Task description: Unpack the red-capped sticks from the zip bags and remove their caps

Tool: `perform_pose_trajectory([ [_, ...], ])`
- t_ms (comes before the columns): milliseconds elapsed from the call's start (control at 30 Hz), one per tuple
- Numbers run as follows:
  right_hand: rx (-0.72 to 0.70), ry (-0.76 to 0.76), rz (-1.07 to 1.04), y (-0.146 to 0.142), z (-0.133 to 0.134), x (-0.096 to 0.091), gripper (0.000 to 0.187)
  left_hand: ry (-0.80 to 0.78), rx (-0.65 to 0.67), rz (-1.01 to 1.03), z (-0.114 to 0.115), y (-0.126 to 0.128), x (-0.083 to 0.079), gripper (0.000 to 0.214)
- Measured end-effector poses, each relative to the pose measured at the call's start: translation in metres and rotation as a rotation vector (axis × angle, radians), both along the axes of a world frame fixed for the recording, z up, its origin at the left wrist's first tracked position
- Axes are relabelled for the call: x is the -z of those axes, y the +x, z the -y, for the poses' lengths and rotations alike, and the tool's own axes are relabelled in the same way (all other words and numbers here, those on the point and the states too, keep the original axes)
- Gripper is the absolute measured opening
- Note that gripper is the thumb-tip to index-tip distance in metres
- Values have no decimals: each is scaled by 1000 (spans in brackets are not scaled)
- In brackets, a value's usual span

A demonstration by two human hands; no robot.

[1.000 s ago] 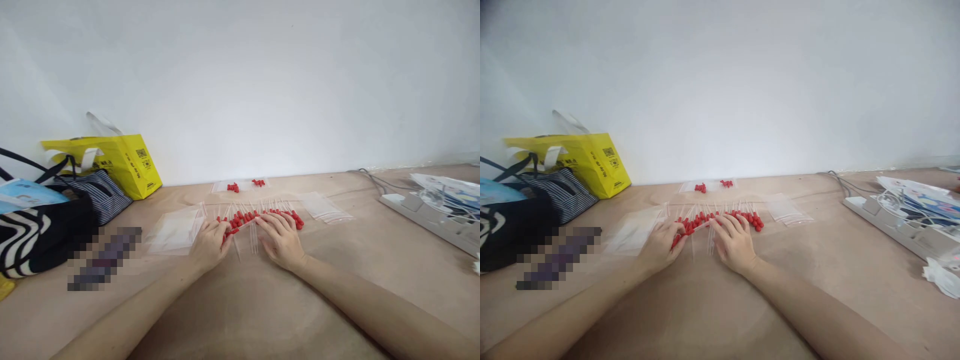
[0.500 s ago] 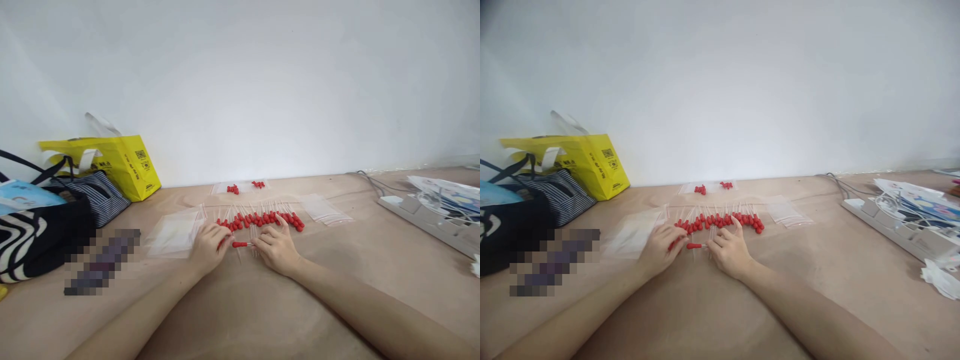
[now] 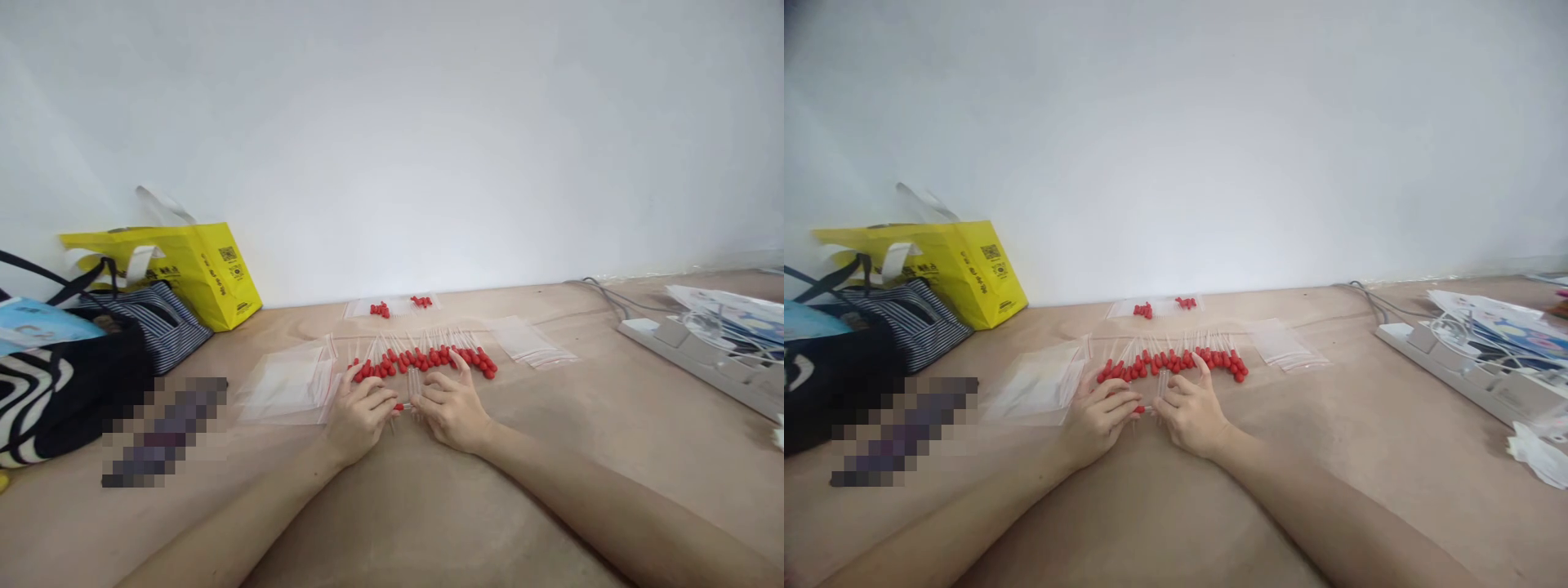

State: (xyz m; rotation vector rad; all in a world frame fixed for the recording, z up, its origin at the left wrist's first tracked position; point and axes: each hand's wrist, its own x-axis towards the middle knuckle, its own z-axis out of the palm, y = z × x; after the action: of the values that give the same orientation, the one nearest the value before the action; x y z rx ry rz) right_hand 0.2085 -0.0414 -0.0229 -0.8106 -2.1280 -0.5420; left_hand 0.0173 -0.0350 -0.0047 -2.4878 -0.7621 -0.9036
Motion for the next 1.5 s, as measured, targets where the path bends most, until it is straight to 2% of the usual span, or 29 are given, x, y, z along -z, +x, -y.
perform_pose_trajectory([
  [133,-46,-19,-9,2,2,1,18,82,-6,-30,4,-2,0,18],
  [333,-65,-61,-33,4,3,1,17,113,-19,-50,7,-1,-1,20],
  [567,-70,-70,-48,5,5,-1,19,74,-35,-67,9,0,-3,24],
  [800,-43,-146,-28,7,5,2,16,9,-53,-78,10,-2,-3,25],
  [967,11,-189,-75,14,1,6,15,-17,-54,10,8,-6,-4,22],
  [1100,116,-256,-73,17,-4,10,19,-169,-122,137,3,-12,-9,19],
  [1267,206,-361,-83,17,-13,19,34,-460,-312,318,-11,-34,-23,23],
  [1400,180,-402,-111,17,-18,24,33,-731,-371,436,-16,-48,-28,20],
  [1500,139,-425,-165,15,-20,26,32,-848,-370,502,-12,-41,-26,21],
])
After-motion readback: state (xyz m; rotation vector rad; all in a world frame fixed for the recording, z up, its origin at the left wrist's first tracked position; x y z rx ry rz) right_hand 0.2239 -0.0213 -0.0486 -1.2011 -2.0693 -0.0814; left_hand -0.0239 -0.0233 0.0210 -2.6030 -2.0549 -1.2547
